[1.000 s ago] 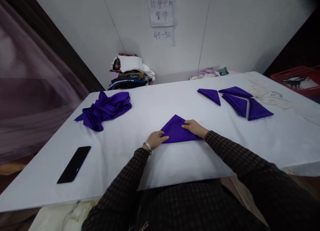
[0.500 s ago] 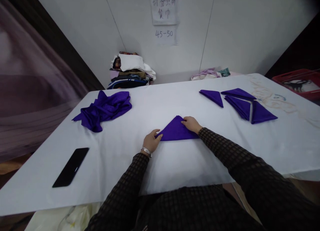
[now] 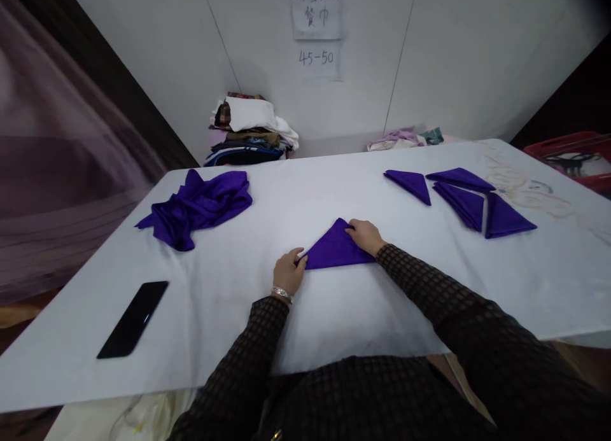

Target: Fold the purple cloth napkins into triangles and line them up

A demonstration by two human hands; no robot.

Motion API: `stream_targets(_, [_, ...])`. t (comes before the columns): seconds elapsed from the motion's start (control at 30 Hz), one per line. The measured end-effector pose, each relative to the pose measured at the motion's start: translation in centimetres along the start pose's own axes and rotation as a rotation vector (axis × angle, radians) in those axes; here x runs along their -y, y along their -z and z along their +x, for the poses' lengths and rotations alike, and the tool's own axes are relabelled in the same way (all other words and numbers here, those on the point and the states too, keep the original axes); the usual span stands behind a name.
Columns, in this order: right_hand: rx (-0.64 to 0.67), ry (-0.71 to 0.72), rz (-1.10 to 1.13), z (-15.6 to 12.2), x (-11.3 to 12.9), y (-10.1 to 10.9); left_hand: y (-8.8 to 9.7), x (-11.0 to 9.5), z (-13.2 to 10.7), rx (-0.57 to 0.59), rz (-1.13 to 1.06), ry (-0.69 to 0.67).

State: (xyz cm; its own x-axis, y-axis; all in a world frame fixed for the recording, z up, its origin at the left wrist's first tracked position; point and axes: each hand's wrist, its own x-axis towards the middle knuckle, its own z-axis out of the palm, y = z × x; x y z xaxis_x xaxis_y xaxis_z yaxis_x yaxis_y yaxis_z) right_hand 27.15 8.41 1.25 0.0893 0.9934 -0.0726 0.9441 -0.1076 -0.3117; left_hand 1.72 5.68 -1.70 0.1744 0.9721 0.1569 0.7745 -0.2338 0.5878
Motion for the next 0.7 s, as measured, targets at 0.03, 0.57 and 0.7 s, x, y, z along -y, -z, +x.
stream_targets(0.03, [-0.001, -0.002, -0.006, 0.0, 0.0, 0.0, 0.0, 0.0, 0.0, -0.006, 0.009, 0.001])
stream_targets(0.57, [-0.021, 0.024, -0.104, 0.2, 0.2, -0.5, 0.3, 0.9, -0.8, -0.102, -0.028, -0.009])
stream_targets(0.7, [-0.017, 0.029, -0.126, 0.2, 0.2, -0.5, 0.3, 1.1, -0.9, -0.101, -0.056, 0.011])
